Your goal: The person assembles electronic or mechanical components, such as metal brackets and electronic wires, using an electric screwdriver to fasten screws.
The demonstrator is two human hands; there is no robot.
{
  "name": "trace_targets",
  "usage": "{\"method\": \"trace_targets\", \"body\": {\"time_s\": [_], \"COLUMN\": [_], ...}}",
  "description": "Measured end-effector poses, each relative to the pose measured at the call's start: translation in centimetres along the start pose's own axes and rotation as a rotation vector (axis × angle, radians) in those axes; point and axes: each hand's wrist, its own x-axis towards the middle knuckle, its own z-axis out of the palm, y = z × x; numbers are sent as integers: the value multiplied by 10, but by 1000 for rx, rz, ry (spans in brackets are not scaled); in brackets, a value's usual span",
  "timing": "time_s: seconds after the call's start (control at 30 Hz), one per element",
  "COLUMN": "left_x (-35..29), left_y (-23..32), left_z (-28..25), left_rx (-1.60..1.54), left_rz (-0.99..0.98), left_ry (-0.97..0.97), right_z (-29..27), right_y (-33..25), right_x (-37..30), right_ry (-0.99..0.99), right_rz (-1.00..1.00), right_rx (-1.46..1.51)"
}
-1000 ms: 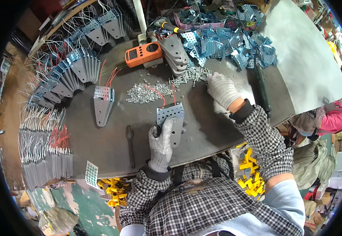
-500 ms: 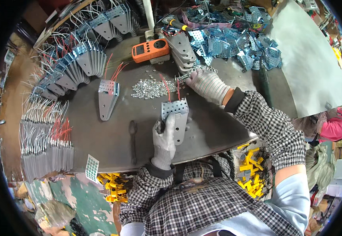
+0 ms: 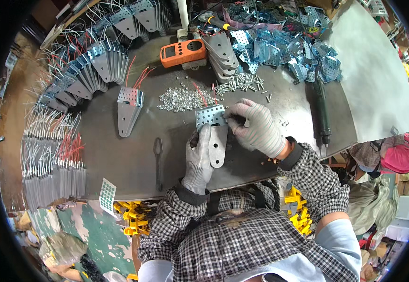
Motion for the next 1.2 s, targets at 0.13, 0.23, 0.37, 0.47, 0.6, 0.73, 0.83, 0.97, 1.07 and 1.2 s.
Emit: {"method": "trace_targets", "body": {"time_s": [0.13, 0.23, 0.37, 0.47, 0.6, 0.73, 0.83, 0.97, 1.07, 1.2], "left_x": [-4, 3, 6, 3, 4, 1, 4, 8, 12, 21], "left_y": [21, 6, -1, -3, -6, -8, -8, 4, 10, -7], "left_z": [17, 10, 11, 24, 37, 34, 32, 36, 46, 48], "left_rx": [-166, -218, -115, -112, 113, 113, 101, -63, -150, -140], "left_rz": [-80, -77, -25, -95, -67, 48, 23, -96, 198, 62], "left_ry": [-25, -75, -109, -73, -2, -167, -238, -492, -494, -461], "right_z": [3, 0, -14, -14, -9, -5, -4, -14, -13, -22], "right_y": [17, 17, -3, -16, -13, -6, 1, 8, 7, 6], "right_x": [-4, -3, 1, 2, 0, -1, -4, -12, -22, -38], "right_ry": [45, -6, 122, 104, 13, 109, 138, 135, 124, 107], "right_rz": [-481, -478, -224, -274, -284, -224, -258, -393, -310, -85], "right_rx": [-549, -612, -164, -179, -364, -324, -474, -582, -462, -198]}}
